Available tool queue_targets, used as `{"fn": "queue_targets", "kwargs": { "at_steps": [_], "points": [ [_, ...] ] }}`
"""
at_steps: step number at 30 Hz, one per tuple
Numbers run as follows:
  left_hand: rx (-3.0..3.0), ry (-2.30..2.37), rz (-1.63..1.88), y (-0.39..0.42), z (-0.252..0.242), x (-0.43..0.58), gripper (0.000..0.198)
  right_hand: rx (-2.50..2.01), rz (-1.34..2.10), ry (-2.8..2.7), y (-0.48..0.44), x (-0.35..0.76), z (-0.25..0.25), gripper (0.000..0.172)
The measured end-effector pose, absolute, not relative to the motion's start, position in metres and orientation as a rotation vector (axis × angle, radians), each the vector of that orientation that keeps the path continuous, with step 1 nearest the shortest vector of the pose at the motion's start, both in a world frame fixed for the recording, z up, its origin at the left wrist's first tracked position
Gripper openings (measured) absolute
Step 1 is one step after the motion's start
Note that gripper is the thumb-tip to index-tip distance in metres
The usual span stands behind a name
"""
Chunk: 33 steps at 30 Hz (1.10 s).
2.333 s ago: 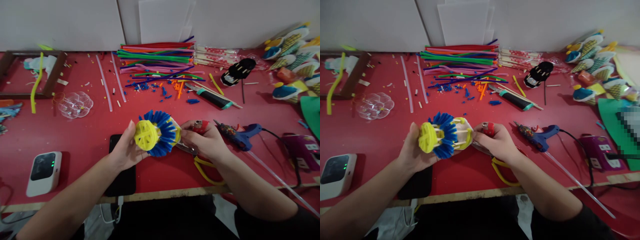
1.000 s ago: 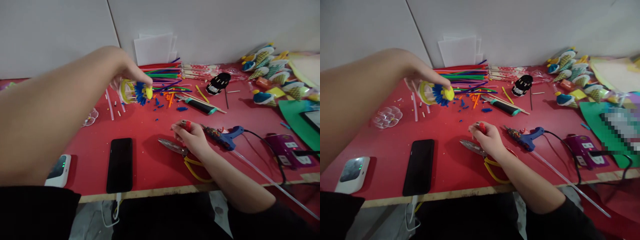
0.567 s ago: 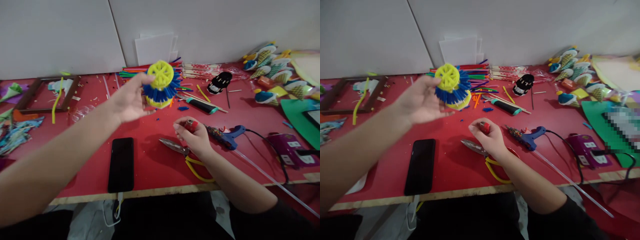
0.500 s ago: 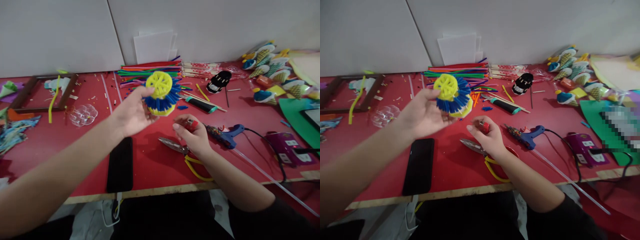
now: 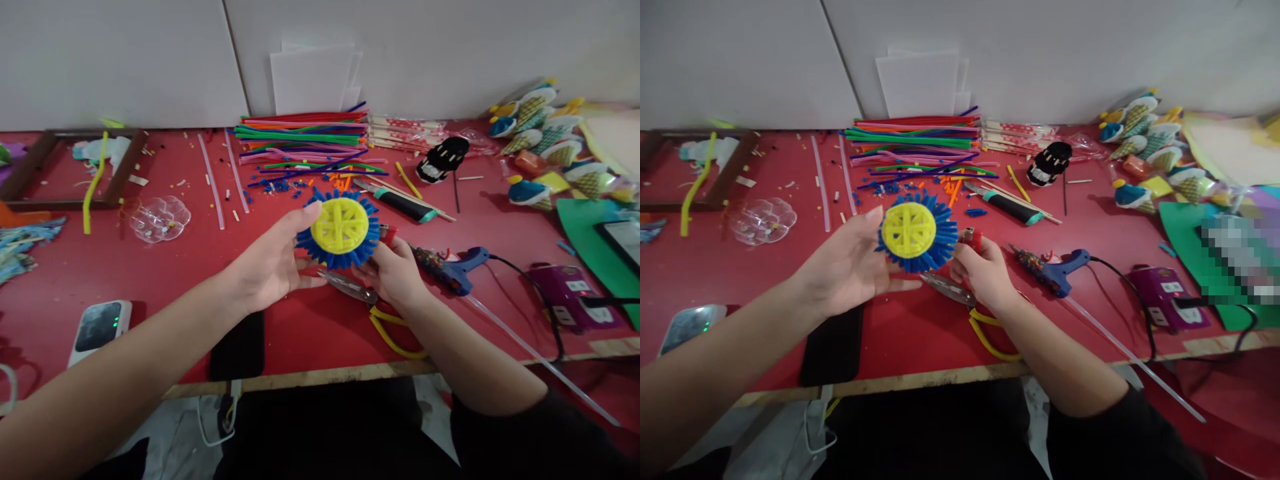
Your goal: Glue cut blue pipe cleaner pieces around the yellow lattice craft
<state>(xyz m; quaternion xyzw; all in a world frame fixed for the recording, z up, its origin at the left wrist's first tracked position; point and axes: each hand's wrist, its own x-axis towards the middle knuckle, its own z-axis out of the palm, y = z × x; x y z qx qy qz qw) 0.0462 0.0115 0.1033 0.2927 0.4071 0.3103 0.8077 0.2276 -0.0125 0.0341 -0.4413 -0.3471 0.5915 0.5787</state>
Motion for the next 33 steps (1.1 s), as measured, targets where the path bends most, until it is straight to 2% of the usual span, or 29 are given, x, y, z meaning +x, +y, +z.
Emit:
{"fn": "queue_targets", "kwargs": {
  "at_steps": [5,9,15,25,30,33],
  "points": [
    [0.661,0.87,0.595,0.015,0.103,0.043,0.034,-1.061,1.448,-0.848,-0.015,0.229,0.029,0.033],
    [0.625,0.837,0.71,0.01,0.102,0.043,0.035,-1.066,1.445,-0.838,-0.015,0.227,0.032,0.039],
    [0.534,1.003,0.825,0.008,0.097,0.043,0.025,-1.15,1.406,-0.974,-0.016,0.227,0.031,0.045],
    [0.407,0.935,0.9,0.029,0.068,0.041,0.046,-1.1,1.233,-1.296,-0.026,0.234,0.033,0.049],
    [0.401,0.974,0.97,0.025,0.051,0.04,0.037,-1.051,1.262,-1.305,-0.032,0.235,0.034,0.04],
    [0.385,0.99,1.067,0.025,0.046,0.044,0.038,-1.031,1.28,-1.313,-0.034,0.234,0.034,0.037]
  ]
}}
